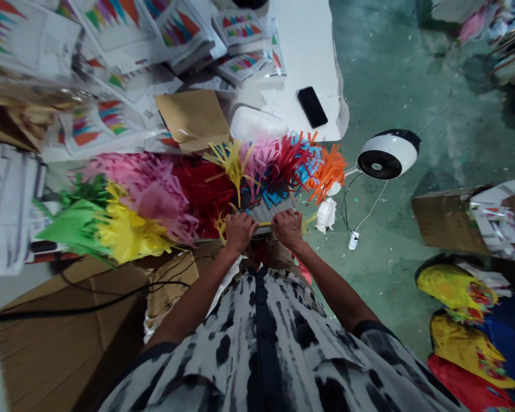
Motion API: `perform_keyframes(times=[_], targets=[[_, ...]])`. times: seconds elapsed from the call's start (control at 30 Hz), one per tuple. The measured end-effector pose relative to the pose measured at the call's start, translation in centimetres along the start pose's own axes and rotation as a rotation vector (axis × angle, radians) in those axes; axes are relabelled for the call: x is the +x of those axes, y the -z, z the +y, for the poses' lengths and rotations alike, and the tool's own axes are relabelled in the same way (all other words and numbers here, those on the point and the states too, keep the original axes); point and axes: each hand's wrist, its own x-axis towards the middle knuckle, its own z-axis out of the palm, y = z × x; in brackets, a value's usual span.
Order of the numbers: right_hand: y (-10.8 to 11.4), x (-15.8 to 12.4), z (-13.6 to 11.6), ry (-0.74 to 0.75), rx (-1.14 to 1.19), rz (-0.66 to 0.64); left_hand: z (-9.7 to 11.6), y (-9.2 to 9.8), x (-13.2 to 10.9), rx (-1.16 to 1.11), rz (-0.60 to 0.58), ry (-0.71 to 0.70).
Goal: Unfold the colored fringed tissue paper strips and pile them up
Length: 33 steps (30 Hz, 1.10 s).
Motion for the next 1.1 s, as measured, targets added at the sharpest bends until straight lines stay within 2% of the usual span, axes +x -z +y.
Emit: perform_keyframes(times=[0.17,0.33,0.5,0.6,0.7,0.77,0.93,1.1], targets=[[-0.4,-0.2,0.4,-0.040,0.003,0.057,0.2,0.1,0.4,-0.060,-0.009,0.010],[0.1,-0.9,1.7,-0.093,0.070,0.054,-0.4,-0.6,0.1,-0.129,-0.051,-0.254],[1.4,-1.9,3.7,-0.129,0.045,0.126,-1.1,-1.0,-0.7,-0.081,-0.052,-0.346],[1.4,-2.1,2.6,-0.023,0.027,0.145,-0.9,-0.9,-0.7,-0.060,-0.050,-0.372],[0.1,-2.7,0.1,0.170,0.051,0.033,-0.5,-0.7,-1.1,-0.058,-0.057,-0.377],[-1.3,-3.8,-1.2,0.230,0.054,-0.018,-0.3,-0.7,-2.0,-0.047,-0.062,-0.388],[-3.9,-6.8,-1.7,0.282,0.046,0.022,-0.3,-2.4,-4.7,-0.065,-0.021,-0.443],[-4.0,-6.2,-1.9,0.218,0.033,0.069,-0.2,-3.5,-5.0,-0.132,-0.004,-0.379]])
